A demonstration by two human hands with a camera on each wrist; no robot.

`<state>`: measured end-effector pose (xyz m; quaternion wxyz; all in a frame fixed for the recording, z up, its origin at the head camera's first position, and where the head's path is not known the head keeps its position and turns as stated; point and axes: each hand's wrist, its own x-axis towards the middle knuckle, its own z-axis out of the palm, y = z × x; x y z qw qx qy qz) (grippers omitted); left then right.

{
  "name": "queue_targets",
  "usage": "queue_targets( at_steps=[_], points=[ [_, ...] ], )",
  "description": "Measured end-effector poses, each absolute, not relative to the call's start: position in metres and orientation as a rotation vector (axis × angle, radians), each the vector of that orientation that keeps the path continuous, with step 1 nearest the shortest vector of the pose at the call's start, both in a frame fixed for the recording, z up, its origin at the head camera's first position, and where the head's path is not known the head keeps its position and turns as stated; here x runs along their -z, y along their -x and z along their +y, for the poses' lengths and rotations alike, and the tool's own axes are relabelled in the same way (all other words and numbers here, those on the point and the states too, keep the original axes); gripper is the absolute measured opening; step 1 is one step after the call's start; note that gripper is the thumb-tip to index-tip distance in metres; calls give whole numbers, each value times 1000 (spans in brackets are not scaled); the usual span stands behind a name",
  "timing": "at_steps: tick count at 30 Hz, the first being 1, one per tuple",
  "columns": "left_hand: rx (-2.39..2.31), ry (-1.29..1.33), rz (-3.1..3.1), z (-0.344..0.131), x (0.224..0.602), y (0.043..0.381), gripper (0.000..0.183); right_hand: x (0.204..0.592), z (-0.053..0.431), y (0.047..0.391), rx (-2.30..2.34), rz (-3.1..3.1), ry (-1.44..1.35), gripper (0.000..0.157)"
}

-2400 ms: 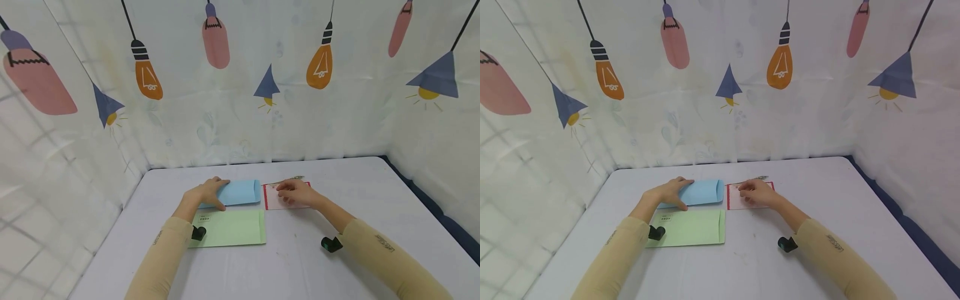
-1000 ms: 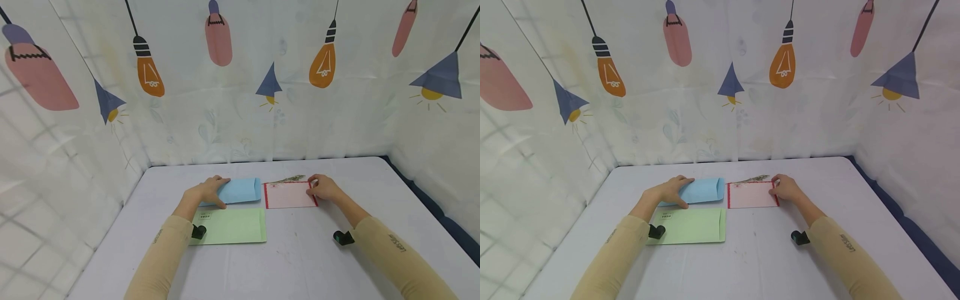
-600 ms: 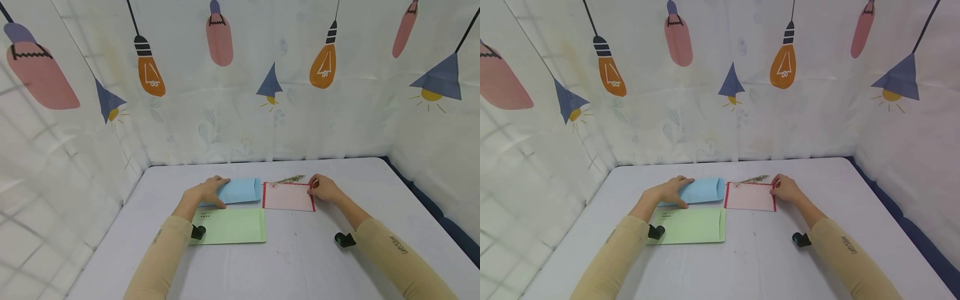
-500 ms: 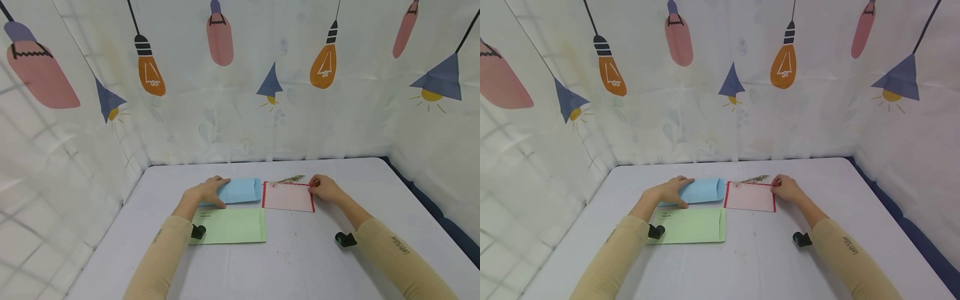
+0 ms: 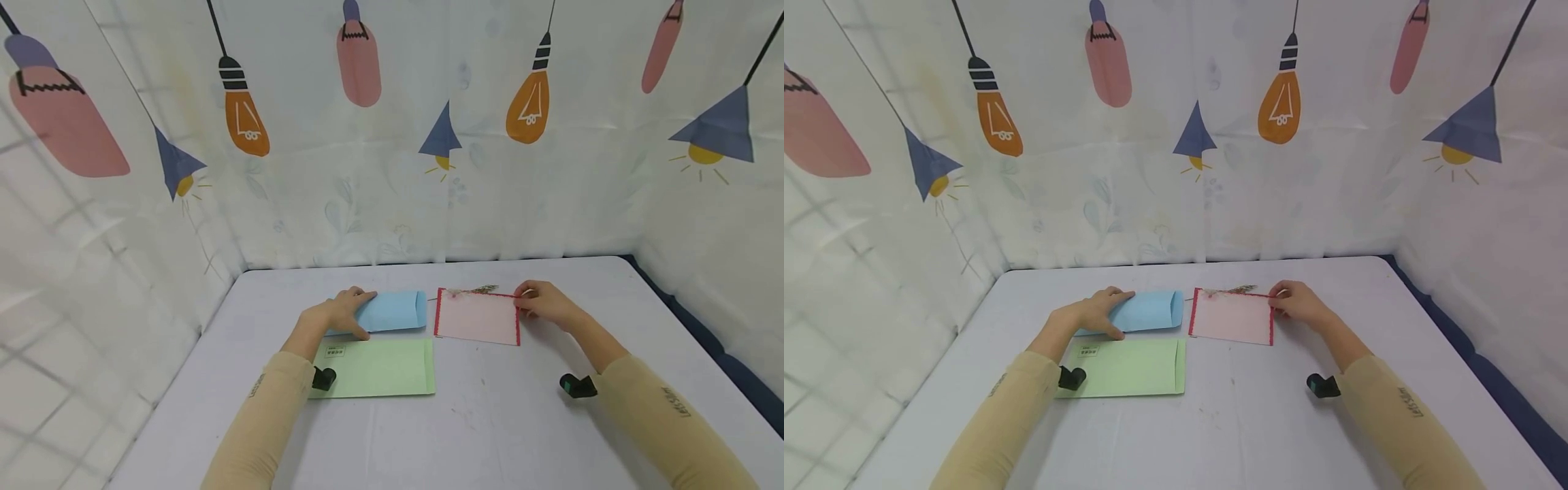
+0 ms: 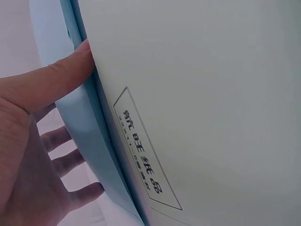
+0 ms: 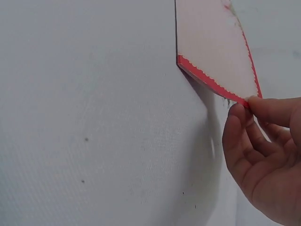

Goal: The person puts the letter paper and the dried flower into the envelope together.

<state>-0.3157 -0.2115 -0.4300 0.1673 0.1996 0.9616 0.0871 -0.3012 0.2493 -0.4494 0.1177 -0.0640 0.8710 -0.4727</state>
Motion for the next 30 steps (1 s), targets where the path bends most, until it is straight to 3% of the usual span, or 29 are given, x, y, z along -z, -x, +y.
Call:
queue_targets(
  at_steps=[12,30],
  points=[
    [-249,-557,2736,-211,429,315,102,442,246,305,1667,2352,153,35],
    [-258,-547,2739,-213,430,315,103,446,211,308,1594,2466,144,29]
  ],
)
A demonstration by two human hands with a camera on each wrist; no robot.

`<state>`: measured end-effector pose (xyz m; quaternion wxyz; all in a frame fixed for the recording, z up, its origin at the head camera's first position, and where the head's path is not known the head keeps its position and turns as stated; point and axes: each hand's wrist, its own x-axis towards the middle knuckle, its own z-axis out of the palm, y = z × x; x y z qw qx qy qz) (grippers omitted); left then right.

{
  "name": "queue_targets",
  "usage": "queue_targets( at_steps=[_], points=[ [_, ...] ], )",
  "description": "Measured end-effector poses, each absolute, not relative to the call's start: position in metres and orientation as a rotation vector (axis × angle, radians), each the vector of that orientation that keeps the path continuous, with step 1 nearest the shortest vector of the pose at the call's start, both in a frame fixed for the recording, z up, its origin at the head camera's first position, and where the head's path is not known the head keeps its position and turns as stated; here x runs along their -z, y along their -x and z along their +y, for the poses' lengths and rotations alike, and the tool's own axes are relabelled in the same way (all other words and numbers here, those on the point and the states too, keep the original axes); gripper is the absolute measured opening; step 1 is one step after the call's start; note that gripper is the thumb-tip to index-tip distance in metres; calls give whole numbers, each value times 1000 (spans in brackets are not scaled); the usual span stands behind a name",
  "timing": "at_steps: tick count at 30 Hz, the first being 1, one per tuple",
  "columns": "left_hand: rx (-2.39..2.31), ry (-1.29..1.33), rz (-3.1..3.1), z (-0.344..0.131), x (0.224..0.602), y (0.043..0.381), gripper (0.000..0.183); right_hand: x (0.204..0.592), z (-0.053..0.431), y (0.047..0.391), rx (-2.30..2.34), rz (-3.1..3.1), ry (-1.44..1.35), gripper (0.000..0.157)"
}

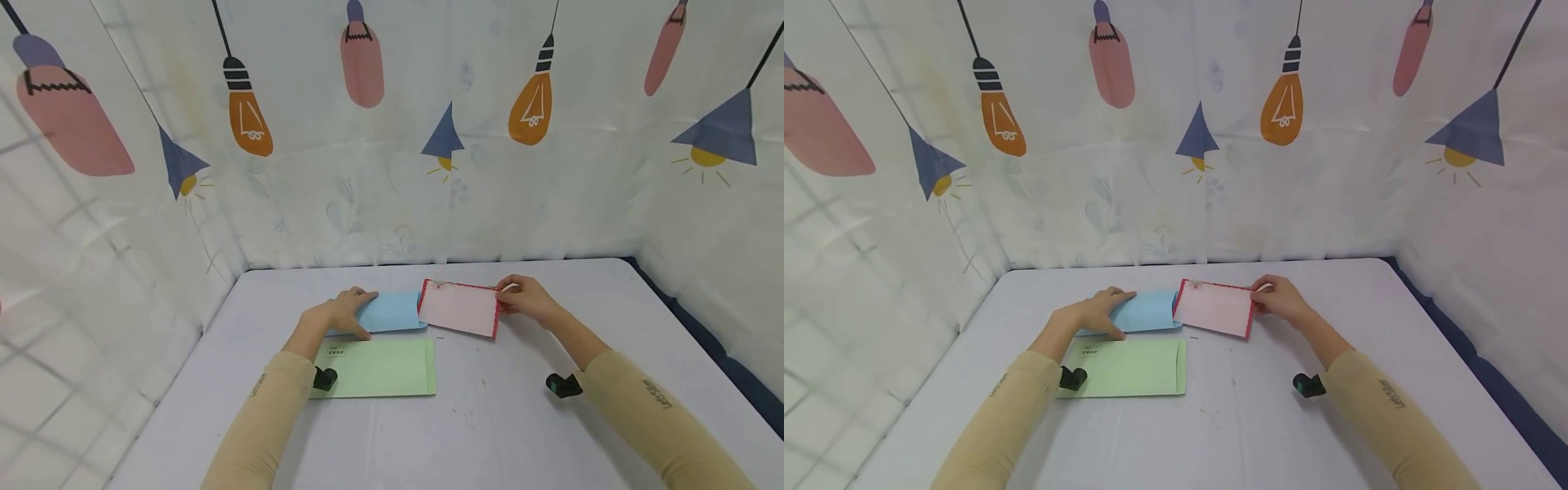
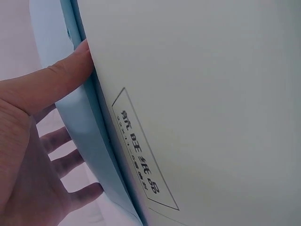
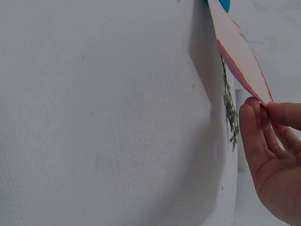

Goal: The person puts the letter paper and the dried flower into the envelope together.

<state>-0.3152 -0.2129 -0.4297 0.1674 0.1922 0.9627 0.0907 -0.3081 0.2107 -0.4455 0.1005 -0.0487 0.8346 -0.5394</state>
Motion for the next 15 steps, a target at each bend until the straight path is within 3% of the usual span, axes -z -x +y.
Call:
queue_targets(
  at_steps=[15],
  points=[
    [-260,-550,2741,-216,433,317,103,444,209,311,1552,2570,251,20]
  ],
)
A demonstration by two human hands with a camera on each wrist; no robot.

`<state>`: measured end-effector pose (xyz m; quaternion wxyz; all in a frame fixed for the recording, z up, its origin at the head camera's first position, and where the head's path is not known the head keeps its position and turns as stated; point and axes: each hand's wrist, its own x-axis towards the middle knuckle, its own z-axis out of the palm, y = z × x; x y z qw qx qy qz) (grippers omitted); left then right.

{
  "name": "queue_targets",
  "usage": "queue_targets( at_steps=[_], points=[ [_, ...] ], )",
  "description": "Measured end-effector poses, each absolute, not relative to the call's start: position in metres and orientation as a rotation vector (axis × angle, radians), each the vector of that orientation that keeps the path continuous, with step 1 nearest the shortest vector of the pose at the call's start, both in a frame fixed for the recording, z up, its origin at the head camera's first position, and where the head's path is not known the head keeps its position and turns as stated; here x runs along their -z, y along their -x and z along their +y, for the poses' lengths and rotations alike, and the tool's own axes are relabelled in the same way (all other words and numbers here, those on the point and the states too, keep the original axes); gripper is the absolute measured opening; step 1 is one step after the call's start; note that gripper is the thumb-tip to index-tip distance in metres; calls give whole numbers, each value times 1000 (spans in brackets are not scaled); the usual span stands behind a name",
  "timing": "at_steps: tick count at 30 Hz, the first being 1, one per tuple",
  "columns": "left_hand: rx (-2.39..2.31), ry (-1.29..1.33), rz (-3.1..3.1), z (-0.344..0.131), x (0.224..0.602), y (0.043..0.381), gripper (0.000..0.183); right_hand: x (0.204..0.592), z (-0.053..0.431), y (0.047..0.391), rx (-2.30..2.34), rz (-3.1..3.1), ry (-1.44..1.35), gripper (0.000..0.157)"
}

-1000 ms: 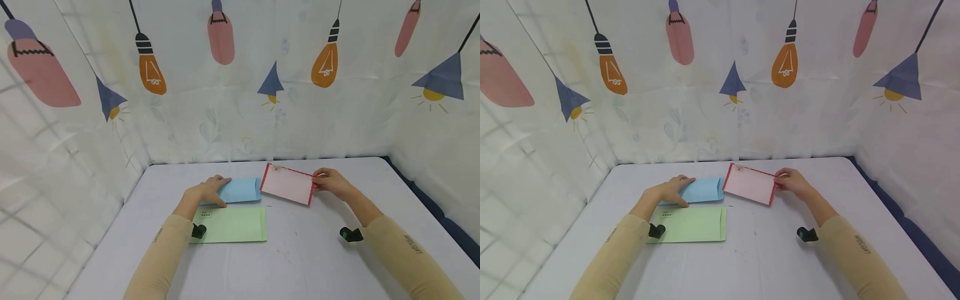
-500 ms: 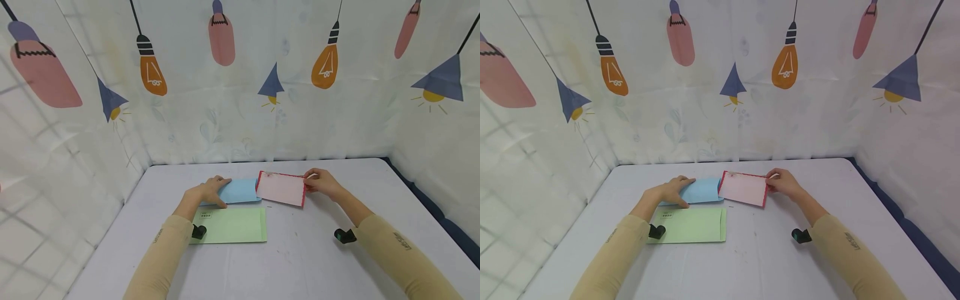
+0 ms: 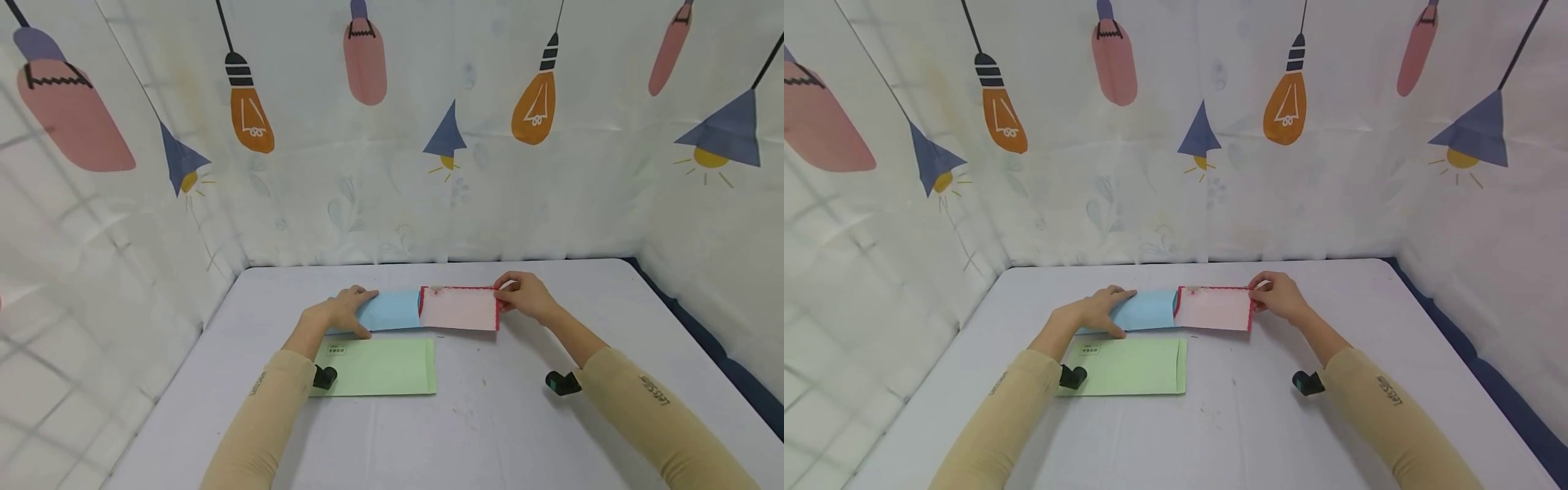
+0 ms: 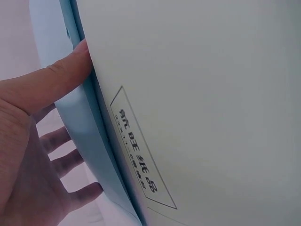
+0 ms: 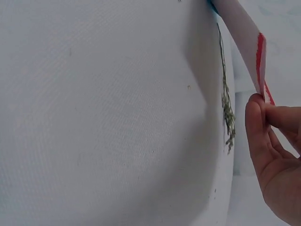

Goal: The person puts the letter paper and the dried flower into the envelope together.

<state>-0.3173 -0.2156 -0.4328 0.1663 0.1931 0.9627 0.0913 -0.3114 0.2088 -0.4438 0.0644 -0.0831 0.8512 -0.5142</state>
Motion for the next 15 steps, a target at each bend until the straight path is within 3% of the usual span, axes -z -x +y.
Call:
queue_targets(
  at_steps=[15],
  points=[
    [-253,-543,2735,-214,430,316,101,443,195,317,1419,2633,248,14]
  ],
)
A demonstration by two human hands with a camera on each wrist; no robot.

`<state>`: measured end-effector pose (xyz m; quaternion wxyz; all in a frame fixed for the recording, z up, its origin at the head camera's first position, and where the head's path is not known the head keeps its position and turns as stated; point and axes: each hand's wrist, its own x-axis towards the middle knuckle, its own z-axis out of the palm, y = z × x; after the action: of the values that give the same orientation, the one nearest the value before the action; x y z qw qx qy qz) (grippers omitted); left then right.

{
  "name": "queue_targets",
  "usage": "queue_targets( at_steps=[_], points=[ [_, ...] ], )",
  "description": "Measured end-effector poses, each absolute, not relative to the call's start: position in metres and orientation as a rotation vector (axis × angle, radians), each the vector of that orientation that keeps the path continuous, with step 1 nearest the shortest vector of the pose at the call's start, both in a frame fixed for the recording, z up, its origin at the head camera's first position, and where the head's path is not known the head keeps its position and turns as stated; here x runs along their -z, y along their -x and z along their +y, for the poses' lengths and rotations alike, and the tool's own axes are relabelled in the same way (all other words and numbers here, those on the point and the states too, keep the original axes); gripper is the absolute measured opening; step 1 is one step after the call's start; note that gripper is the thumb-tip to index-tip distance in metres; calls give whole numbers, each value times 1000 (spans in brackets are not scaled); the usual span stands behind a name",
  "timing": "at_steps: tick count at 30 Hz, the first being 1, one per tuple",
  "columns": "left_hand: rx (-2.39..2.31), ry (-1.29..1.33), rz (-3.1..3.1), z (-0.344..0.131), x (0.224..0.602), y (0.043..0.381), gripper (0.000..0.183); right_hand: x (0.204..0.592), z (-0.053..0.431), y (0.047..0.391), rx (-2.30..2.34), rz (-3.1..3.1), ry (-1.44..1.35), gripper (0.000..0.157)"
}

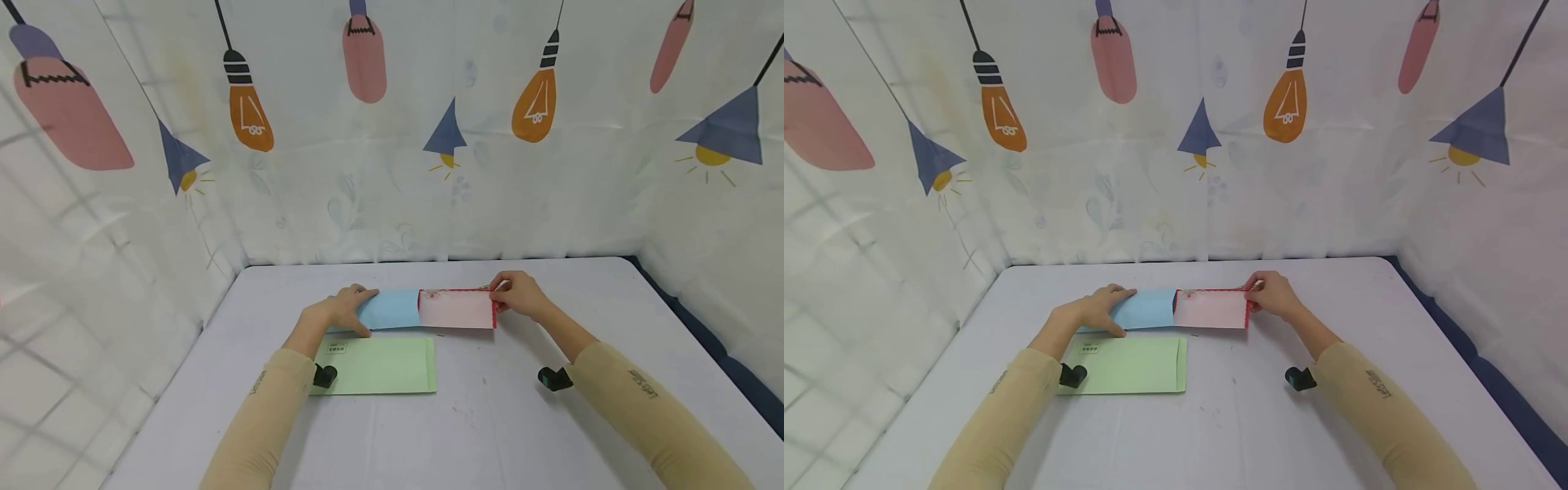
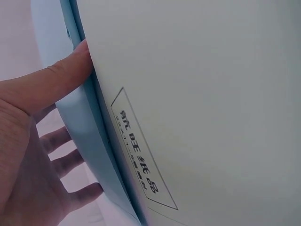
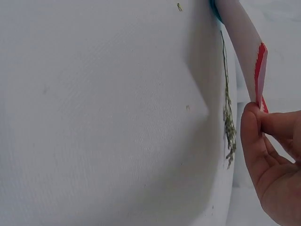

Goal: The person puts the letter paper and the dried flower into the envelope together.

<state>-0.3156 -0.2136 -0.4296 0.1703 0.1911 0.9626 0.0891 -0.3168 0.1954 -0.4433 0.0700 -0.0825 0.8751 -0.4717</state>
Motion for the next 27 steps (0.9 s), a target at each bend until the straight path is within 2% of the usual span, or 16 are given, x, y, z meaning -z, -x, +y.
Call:
queue_targets(
  at_steps=[8,18,27],
  points=[
    [-261,-536,2734,-214,429,316,102,450,176,319,1491,2654,173,31],
    [-264,-556,2732,-213,430,316,102,455,156,318,1549,2625,138,26],
    [-260,-555,2724,-213,430,318,102,457,137,320,1549,2552,179,38]
  ],
)
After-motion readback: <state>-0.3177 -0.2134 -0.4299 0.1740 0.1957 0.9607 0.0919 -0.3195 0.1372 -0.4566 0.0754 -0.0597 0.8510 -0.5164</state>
